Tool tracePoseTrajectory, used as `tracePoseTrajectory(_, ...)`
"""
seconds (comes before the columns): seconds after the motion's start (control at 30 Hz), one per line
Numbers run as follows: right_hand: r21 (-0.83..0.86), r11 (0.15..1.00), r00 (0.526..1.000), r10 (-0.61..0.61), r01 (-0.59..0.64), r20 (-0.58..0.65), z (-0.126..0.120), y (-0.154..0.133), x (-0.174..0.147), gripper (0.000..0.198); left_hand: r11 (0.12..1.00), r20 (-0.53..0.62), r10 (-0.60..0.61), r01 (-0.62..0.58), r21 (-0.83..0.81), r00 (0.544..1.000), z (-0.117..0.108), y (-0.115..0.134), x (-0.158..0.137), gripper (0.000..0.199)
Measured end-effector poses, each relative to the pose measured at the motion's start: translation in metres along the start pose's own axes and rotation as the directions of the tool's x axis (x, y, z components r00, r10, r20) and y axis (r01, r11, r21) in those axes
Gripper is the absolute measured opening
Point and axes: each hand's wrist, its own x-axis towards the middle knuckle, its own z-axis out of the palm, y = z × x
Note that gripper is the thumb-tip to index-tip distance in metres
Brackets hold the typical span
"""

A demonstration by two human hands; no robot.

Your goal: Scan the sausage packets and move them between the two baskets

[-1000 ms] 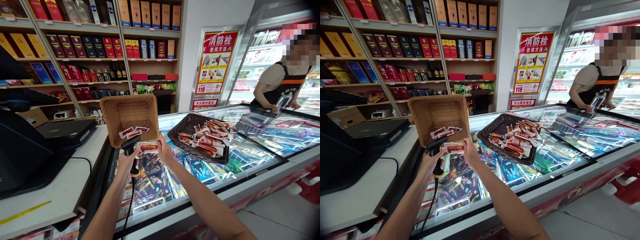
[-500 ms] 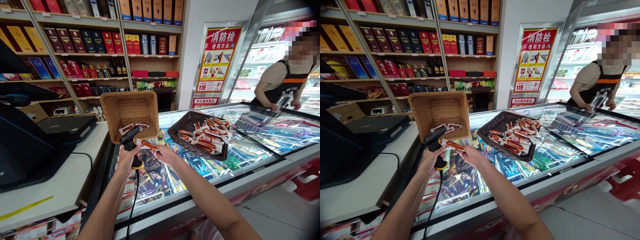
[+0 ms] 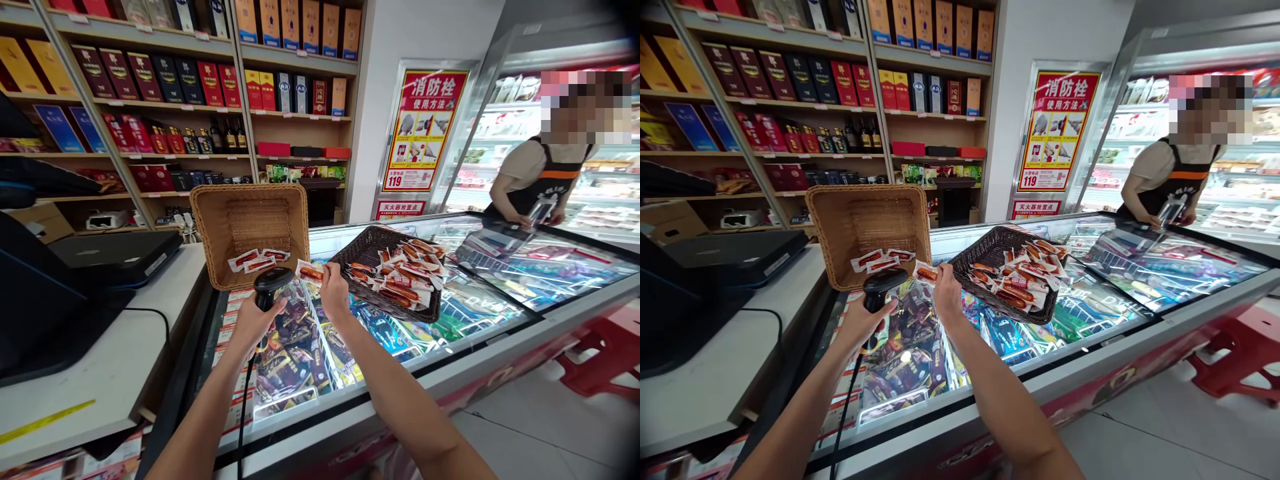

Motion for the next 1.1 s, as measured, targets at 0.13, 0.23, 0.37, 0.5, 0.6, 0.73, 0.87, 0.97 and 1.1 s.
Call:
tracePoseTrajectory(0.13,-0.037,0.999,0.998,-0.038,0.036,-0.05,-0.001,0.005,0.003,0.027,0.978,0.1,0.065,-0.083,0.19,0.993,0.001,0.0,-0.005,0.045)
tracePoseTrajectory(0.23,-0.055,0.997,0.996,-0.053,0.05,-0.067,-0.002,0.008,0.005,0.028,0.96,0.115,0.104,-0.13,0.249,0.988,0.003,0.003,-0.009,0.042)
tracePoseTrajectory(0.37,-0.086,0.995,0.993,-0.065,0.056,-0.099,-0.001,0.01,0.007,0.028,0.94,0.088,0.13,-0.151,0.306,0.988,0.005,0.007,-0.012,0.038)
tracePoseTrajectory(0.5,-0.098,0.993,0.991,-0.079,0.069,-0.106,-0.002,0.011,0.007,0.028,0.93,0.088,0.135,-0.157,0.333,0.987,0.004,0.009,-0.011,0.038)
tracePoseTrajectory(0.6,-0.111,0.99,0.989,-0.099,0.087,-0.108,-0.003,0.013,0.007,0.029,0.935,0.092,0.133,-0.156,0.32,0.987,0.004,0.009,-0.011,0.039)
tracePoseTrajectory(0.73,-0.129,0.987,0.988,-0.11,0.096,-0.105,-0.003,0.014,0.008,0.028,0.943,0.141,0.114,-0.152,0.296,0.983,0.005,0.01,-0.013,0.039)
tracePoseTrajectory(0.87,-0.146,0.985,0.987,-0.111,0.093,-0.117,-0.003,0.013,0.008,0.027,0.942,0.154,0.1,-0.144,0.304,0.983,0.006,0.008,-0.013,0.037)
tracePoseTrajectory(0.97,-0.17,0.98,0.984,-0.123,0.101,-0.126,-0.003,0.012,0.008,0.03,0.936,0.148,0.087,-0.132,0.326,0.985,0.005,0.007,-0.012,0.039)
tracePoseTrajectory(1.1,-0.176,0.98,0.986,-0.118,0.096,-0.117,-0.004,0.012,0.008,0.032,0.936,0.142,0.098,-0.14,0.324,0.985,0.004,0.006,-0.01,0.04)
